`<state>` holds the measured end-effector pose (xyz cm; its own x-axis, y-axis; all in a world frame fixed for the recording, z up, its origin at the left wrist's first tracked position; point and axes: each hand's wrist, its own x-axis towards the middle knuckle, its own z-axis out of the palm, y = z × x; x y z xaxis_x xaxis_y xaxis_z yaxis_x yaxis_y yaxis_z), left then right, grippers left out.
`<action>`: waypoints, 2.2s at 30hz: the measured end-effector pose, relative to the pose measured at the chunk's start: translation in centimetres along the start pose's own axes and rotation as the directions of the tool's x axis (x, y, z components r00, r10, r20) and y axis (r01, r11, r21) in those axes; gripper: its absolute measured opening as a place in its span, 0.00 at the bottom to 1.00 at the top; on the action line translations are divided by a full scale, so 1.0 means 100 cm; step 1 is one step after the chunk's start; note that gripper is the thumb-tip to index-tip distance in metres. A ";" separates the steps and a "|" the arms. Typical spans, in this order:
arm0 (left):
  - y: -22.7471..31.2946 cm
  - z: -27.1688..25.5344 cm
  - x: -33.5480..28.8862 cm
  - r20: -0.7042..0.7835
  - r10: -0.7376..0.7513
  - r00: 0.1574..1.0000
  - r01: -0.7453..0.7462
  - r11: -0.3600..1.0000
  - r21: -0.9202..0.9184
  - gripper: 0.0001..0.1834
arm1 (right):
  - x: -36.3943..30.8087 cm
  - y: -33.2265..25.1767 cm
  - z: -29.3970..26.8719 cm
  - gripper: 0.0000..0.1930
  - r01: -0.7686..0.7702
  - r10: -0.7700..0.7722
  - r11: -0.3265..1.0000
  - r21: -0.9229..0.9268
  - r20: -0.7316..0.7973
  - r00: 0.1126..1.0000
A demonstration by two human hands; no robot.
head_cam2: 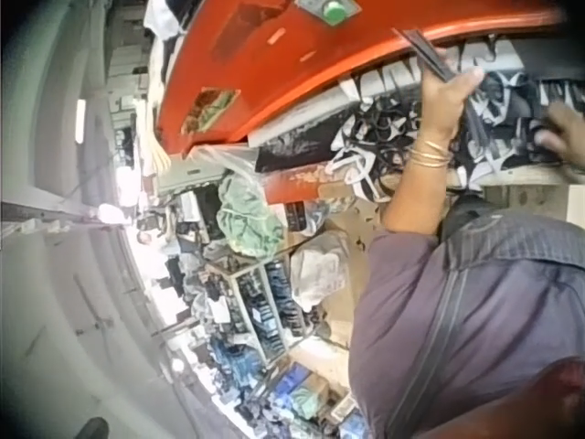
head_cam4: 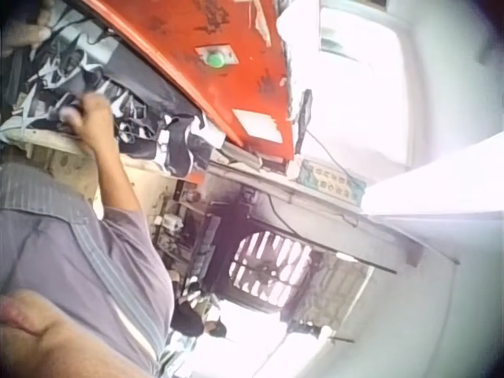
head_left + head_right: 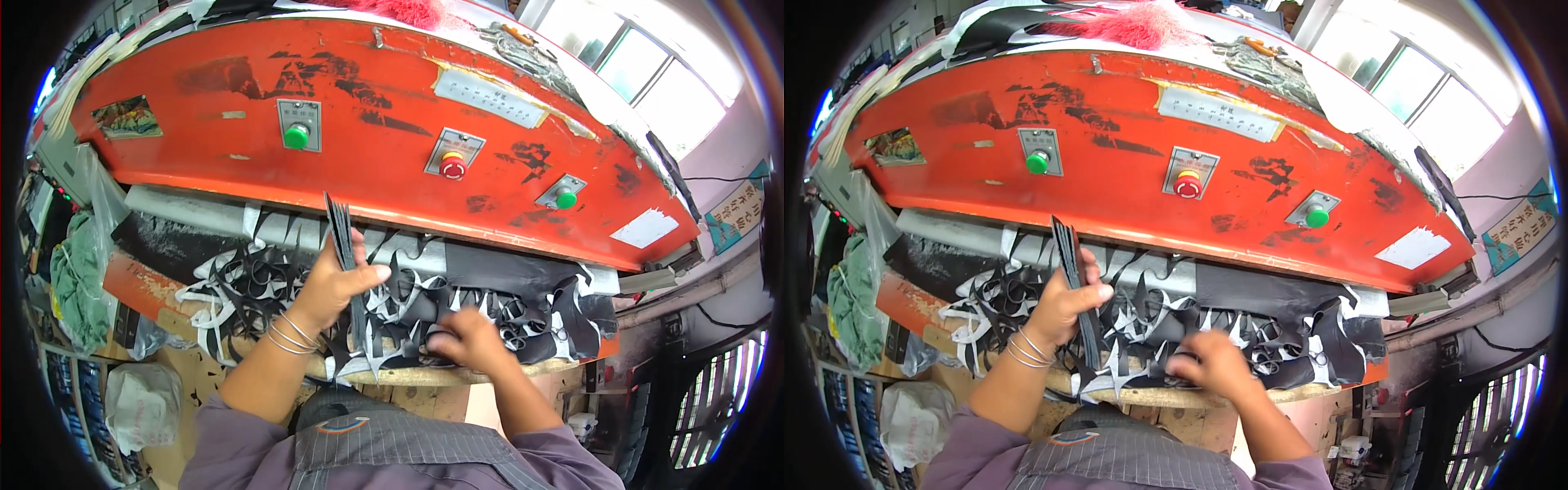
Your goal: Use an industrial hydraulic press to cut shoe components from a sheet of material using metal dies.
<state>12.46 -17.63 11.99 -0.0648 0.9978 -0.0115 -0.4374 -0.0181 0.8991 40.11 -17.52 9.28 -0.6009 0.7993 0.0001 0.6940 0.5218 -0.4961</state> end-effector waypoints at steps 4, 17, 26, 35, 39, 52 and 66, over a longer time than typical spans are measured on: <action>-0.009 0.024 -0.027 0.065 -0.103 0.993 0.108 0.991 -0.081 0.26 | -0.059 -0.011 0.046 0.26 0.069 -0.067 0.977 -0.200 0.020 0.998; -0.060 0.050 -0.060 0.085 -0.191 0.978 0.182 0.978 0.100 0.23 | -0.056 -0.002 0.067 0.21 -0.030 0.011 0.963 -0.269 -0.075 0.997; -0.106 -0.003 -0.115 -0.068 0.130 0.989 -0.066 0.809 0.585 0.27 | 0.039 0.020 -0.024 0.29 0.001 -0.061 0.970 0.243 0.238 0.969; -0.147 0.001 -0.128 -0.134 0.426 0.895 -0.176 0.612 0.771 0.29 | 0.220 0.046 -0.004 0.37 -0.380 0.383 0.923 0.062 -0.045 0.923; -0.143 0.015 -0.130 -0.240 0.382 0.892 -0.092 0.675 0.732 0.27 | 0.208 0.089 -0.010 0.33 -0.325 0.357 0.887 0.330 -0.041 0.933; -0.144 0.038 -0.152 -0.487 0.141 0.862 -0.312 0.905 -0.288 0.26 | 0.008 -0.026 0.049 0.23 0.261 -0.566 0.711 0.652 0.311 0.764; -0.302 -0.044 -0.533 -0.925 -0.379 0.017 -0.702 0.654 -0.281 0.21 | -0.110 -0.063 0.117 0.19 -0.010 -0.432 0.864 0.503 0.753 0.497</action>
<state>25.17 -70.56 -16.52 -0.6651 -0.0343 -0.7460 -0.4931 -0.7301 0.4731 37.74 -33.09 2.20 -0.8968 -0.0523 -0.4394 0.4068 0.2929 -0.8653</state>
